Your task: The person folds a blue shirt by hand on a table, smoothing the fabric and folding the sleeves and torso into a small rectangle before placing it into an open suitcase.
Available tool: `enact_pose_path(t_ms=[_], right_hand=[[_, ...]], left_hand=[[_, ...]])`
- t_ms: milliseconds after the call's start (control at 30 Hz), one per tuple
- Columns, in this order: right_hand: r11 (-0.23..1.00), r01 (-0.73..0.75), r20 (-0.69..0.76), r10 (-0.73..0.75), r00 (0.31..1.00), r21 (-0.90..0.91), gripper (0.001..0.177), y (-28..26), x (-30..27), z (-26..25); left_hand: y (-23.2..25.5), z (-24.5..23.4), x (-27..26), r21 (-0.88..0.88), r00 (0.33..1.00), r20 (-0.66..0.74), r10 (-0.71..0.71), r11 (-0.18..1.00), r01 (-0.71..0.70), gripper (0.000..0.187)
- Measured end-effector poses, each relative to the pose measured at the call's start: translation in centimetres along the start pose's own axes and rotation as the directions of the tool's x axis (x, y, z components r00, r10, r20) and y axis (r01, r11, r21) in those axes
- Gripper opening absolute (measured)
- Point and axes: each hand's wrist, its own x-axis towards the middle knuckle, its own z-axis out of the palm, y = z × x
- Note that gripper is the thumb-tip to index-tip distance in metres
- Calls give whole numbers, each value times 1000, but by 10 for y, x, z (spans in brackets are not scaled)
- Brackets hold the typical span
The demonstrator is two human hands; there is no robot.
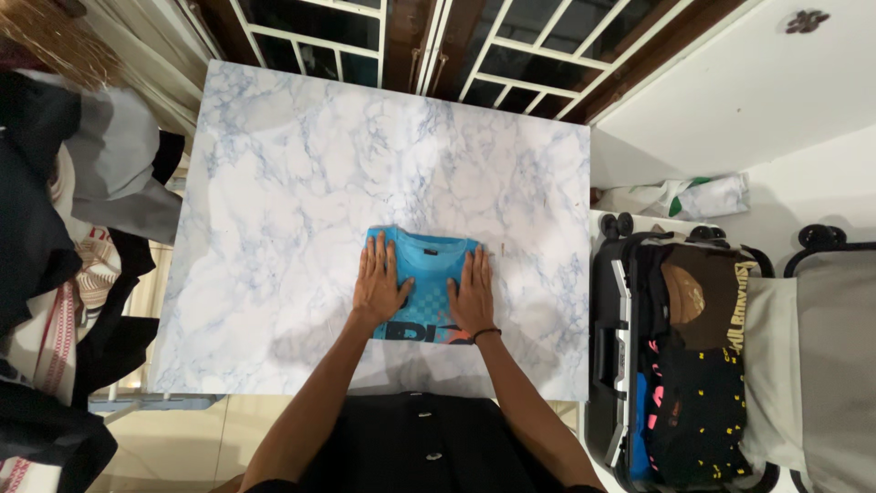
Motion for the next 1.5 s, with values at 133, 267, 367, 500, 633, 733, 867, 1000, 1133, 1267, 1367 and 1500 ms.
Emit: enact_pose_path(t_ms=[133, 267, 367, 500, 633, 733, 867, 1000, 1133, 1267, 1367, 1500], right_hand=[[999, -35, 32, 35, 999, -15, 73, -3, 6, 6], [998, -33, 17, 34, 999, -46, 72, -3, 6, 7], [998, -21, 9, 21, 1000, -58, 72, -4, 8, 5], [1000, 12, -24, -12, 1000, -7, 71, -5, 9, -5], [963, -149, 31, 145, 989, 224, 71, 1, 1, -17], [974, -42, -256, 100, 962, 224, 66, 1, -12, -17], [840, -490, 0, 504, 864, 235, 70, -25, -46, -31], [729, -671, 195, 644, 740, 137, 80, -42, -62, -50], [865, -447, -225, 493, 840, 227, 73, -17, -69, -53], [879, -429, -496, 474, 728, 210, 57, -6, -89, -54], [745, -565, -377, 667, 643, 354, 52, -6, -107, -46], [606, -676, -191, 787, 587, 419, 40, -27, -128, -22]], left_hand=[[-2, -5, 7, 69, 988, 131, -77, 995, 68, 93], [0, -8, 8, 96, 989, 126, -82, 993, 70, 92], [2, -8, 9, 90, 987, 140, -74, 994, 62, 93], [-6, -5, 11, 29, 988, 136, -77, 997, 74, 90], [-29, 2, 4, -302, 993, -102, -50, 953, 17, 70], [-34, -12, -24, -312, 955, -230, -185, 944, 108, 64], [-25, -26, -61, -430, 913, -6, -407, 826, 365, 61], [-14, -12, -77, -345, 952, -90, -293, 906, 247, 51], [23, -15, -91, -293, 918, 374, -132, 922, 252, 45], [44, -44, -99, -513, 659, 736, 157, 764, 391, 22], [40, -41, -78, -593, 924, 344, 169, 802, 74, 14], [25, -43, -42, -529, 985, 154, 77, 849, 16, 14]])
